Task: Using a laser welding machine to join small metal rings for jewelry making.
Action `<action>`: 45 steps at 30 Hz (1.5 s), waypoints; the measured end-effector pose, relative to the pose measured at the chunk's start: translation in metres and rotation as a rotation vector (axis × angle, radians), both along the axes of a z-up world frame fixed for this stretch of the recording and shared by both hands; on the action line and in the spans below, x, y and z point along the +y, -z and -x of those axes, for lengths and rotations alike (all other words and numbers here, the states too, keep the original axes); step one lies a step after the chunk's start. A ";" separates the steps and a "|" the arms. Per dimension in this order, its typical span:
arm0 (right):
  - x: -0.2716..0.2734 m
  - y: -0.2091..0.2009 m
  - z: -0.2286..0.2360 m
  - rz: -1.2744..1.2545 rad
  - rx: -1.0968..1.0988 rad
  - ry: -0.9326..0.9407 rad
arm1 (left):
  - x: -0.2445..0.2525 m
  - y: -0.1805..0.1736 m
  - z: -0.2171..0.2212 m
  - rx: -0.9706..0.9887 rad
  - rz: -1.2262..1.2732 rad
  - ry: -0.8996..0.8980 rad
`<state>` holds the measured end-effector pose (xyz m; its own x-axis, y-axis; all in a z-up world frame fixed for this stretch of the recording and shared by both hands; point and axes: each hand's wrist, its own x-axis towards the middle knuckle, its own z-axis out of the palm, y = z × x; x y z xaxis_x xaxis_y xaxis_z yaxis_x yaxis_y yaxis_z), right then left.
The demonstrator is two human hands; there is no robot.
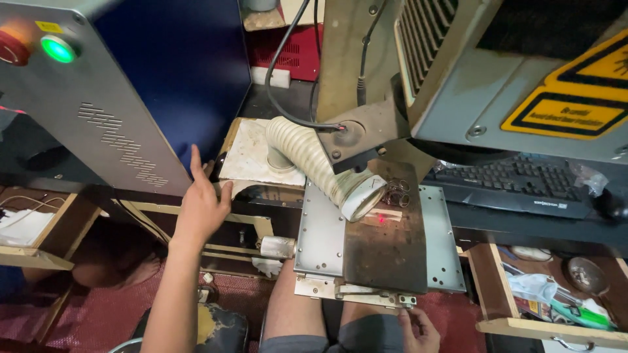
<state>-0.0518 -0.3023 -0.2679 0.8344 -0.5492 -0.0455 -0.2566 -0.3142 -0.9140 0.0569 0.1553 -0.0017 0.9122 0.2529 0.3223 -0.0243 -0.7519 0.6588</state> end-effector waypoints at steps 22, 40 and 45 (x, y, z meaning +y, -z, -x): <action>0.000 0.076 0.005 0.112 0.172 -0.288 | 0.011 -0.017 -0.011 0.252 0.112 0.119; 0.004 0.082 0.001 0.335 0.312 -0.258 | 0.004 -0.003 -0.013 0.084 0.121 0.151; 0.003 0.088 0.001 0.294 0.221 -0.243 | 0.005 0.001 -0.015 0.067 0.077 0.153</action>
<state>-0.0525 -0.2992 -0.3562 0.9288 -0.3542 -0.1088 -0.3226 -0.6283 -0.7079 0.0723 0.1602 -0.0027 0.9607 0.1310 0.2446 -0.0888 -0.6901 0.7183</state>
